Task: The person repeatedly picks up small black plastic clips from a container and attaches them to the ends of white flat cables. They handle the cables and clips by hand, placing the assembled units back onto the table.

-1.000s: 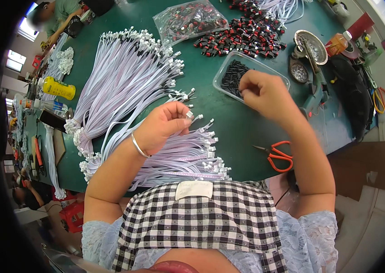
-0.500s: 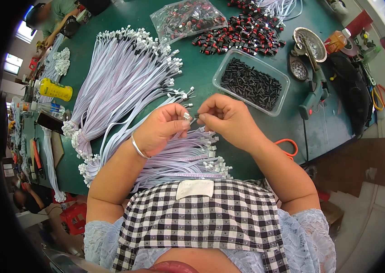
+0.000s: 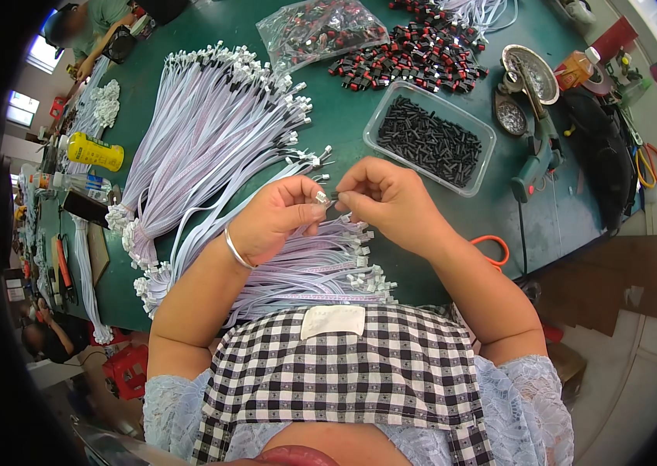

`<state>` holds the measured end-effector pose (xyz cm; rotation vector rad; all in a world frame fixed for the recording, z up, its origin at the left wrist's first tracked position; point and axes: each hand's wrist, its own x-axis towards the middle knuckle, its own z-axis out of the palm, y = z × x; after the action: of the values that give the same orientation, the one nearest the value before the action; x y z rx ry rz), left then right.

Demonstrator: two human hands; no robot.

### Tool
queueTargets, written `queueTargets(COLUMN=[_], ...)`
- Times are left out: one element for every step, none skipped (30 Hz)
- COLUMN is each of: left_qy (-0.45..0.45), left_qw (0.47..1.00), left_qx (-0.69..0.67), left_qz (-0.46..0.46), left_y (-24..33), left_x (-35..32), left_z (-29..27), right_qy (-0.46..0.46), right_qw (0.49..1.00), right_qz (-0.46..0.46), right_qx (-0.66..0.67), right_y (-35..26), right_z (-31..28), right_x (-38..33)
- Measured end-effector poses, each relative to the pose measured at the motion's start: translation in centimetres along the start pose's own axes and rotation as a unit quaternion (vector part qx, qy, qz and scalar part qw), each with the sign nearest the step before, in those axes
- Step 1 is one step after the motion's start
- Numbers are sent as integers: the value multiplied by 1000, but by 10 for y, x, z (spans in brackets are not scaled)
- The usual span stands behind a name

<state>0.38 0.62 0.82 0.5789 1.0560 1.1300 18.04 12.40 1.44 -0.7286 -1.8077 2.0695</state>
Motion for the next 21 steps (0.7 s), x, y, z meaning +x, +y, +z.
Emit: queueTargets(left_qy=[0, 0, 1, 2, 4, 9, 14, 19, 20, 20, 20, 18, 16, 15, 14, 13, 13, 17, 22, 27, 26], left_qw=[1000, 1000, 1000, 1000, 1000, 1000, 1000, 1000, 1000, 1000, 1000, 1000, 1000, 1000, 1000, 1000, 1000, 1000, 1000, 999, 998], left_qx=[1, 3, 0, -3, -7, -8, -10, -12, -13, -15, -16, -17, -17, -17, -15, -12, -10, 4, 19, 33, 57], left_qz=[1, 2, 0, -2, -4, -4, -3, -2, -3, -4, -4, 1, 6, 12, 9, 7, 5, 9, 13, 16, 22], left_y=[0, 0, 0, 0, 1, 1, 1, 1, 1, 0, 0, -1, -3, -4, -4, -3, -2, -2, -2, -2, -1], left_x=[0, 0, 0, 0, 0, 0, 0, -1, -1, -1, 0, 0, 0, 1, 0, 0, 0, 0, 0, -1, -1], left_z=[0, 1, 1, 1, 1, 2, 2, 1, 1, 1, 1, 1, 1, 1, 1, 0, 0, 0, 0, 0, 1], right_qy=[-4, -5, -6, -8, -5, -4, -2, -1, 0, 1, 0, -2, -3, -4, -3, -2, -2, -2, -3, -4, -4], right_qw=[1000, 1000, 1000, 1000, 1000, 1000, 1000, 1000, 1000, 1000, 1000, 1000, 1000, 1000, 1000, 1000, 1000, 1000, 999, 999, 999], right_qz=[-3, -4, -5, -6, -6, -7, -7, -8, -9, -10, -6, -2, 2, 1, 0, -1, -3, -5, -6, -2, 3], right_qx=[-3, -3, -4, -4, -4, -4, -3, -4, -5, -6, -10, -13, -17, -19, -21, -23, -26, -29, -32, -39, -46], right_y=[0, 1, 3, 4, 4, 5, 5, 6, 7, 7, 6, 3, 2, 2, 2, 3, 4, 6, 6, 6, 4], right_z=[0, 0, 1, 2, 2, 2, 3, 3, 3, 3, 3, 3, 3, 3, 3, 3, 3, 3, 3, 3, 2], right_x=[0, 0, 0, 0, 0, 0, 0, -1, -1, -1, -1, -1, -1, -1, -1, -1, 0, 0, 1, 1, 0])
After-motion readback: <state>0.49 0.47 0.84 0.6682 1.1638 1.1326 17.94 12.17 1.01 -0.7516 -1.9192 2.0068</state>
